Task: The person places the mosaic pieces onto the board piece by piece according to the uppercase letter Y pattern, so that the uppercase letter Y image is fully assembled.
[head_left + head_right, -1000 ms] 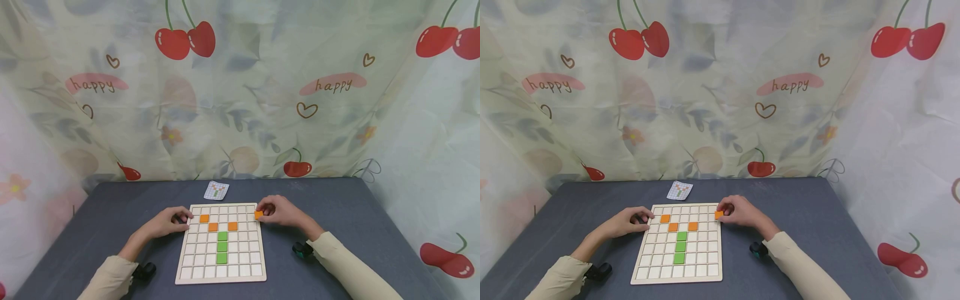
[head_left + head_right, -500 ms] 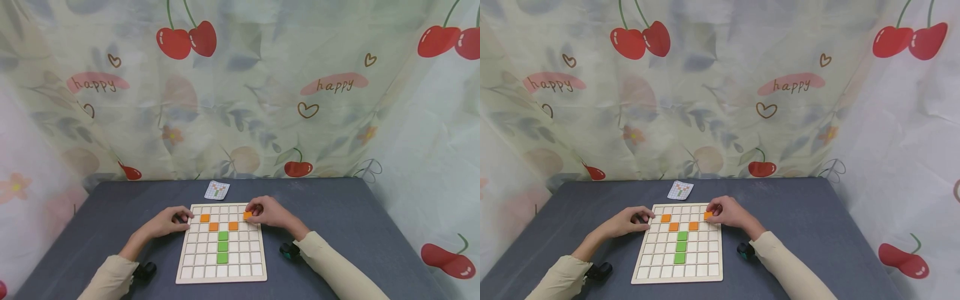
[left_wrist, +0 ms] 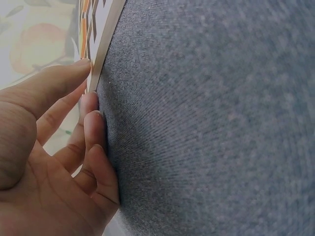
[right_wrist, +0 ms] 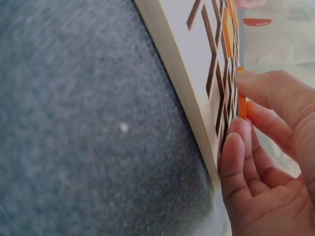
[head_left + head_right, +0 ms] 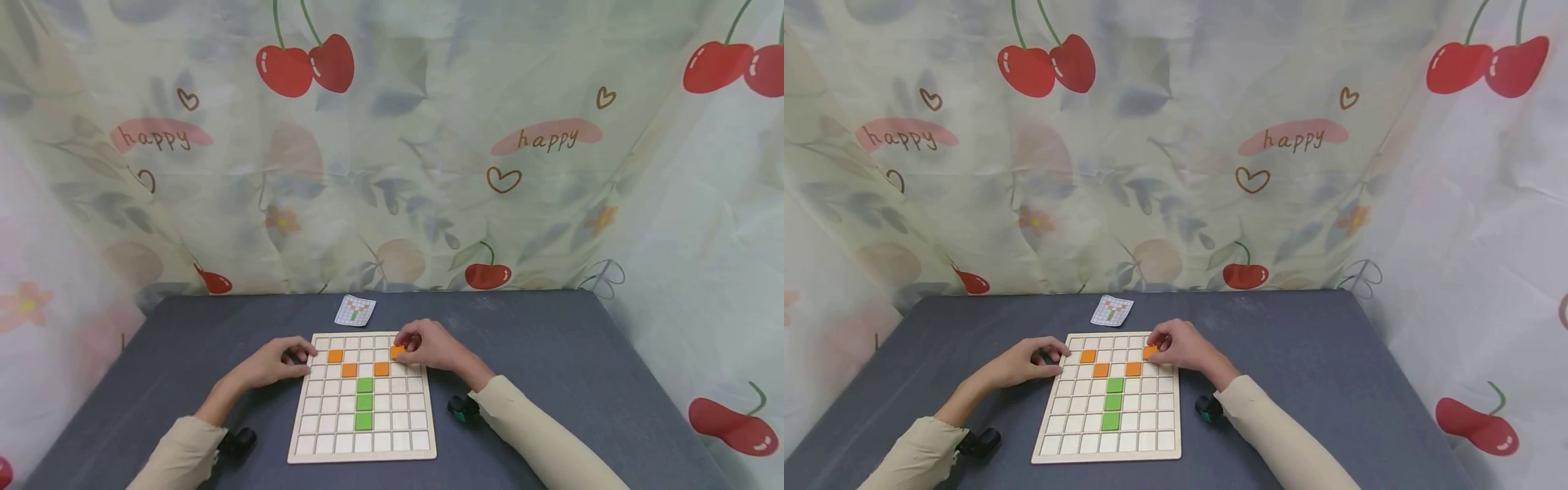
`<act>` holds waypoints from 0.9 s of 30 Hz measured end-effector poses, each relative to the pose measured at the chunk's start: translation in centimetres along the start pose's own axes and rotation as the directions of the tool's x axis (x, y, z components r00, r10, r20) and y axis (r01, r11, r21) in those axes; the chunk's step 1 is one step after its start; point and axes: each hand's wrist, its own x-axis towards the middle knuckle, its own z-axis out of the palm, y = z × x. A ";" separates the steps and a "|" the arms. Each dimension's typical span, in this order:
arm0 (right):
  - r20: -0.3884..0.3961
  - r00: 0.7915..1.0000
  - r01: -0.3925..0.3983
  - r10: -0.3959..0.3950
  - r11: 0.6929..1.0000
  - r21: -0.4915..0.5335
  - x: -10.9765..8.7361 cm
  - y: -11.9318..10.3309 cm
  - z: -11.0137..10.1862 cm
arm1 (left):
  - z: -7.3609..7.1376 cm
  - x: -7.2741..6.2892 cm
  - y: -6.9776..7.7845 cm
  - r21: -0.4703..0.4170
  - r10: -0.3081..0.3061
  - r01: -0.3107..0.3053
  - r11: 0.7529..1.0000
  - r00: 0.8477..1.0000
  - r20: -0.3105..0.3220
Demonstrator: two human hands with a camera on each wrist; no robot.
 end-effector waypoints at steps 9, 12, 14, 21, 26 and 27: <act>0.012 1.000 -0.016 0.016 0.999 -0.037 0.2 -0.4 0.1 | 0.0 0.0 0.0 -0.002 0.009 -0.009 1.000 1.000 -0.001; 0.014 1.000 -0.020 0.020 0.999 -0.046 0.2 -0.5 0.1 | -0.1 0.0 0.0 0.000 0.012 -0.012 1.000 1.000 0.000; 0.015 1.000 -0.018 0.019 0.999 -0.049 0.3 -0.6 0.1 | 0.0 0.0 0.1 0.003 0.013 -0.013 1.000 1.000 -0.002; 0.014 1.000 -0.026 0.027 0.998 -0.064 0.4 -0.6 0.2 | 0.0 0.0 0.0 0.003 0.027 -0.027 1.000 1.000 -0.003; 0.014 0.999 -0.042 0.043 0.997 -0.066 0.4 -0.6 0.2 | -0.1 0.0 -0.1 0.000 0.022 -0.022 1.000 1.000 0.000; 0.014 0.999 -0.046 0.047 0.997 -0.065 0.4 -0.6 0.2 | -0.1 0.0 0.0 -0.004 0.023 -0.023 1.000 1.000 0.000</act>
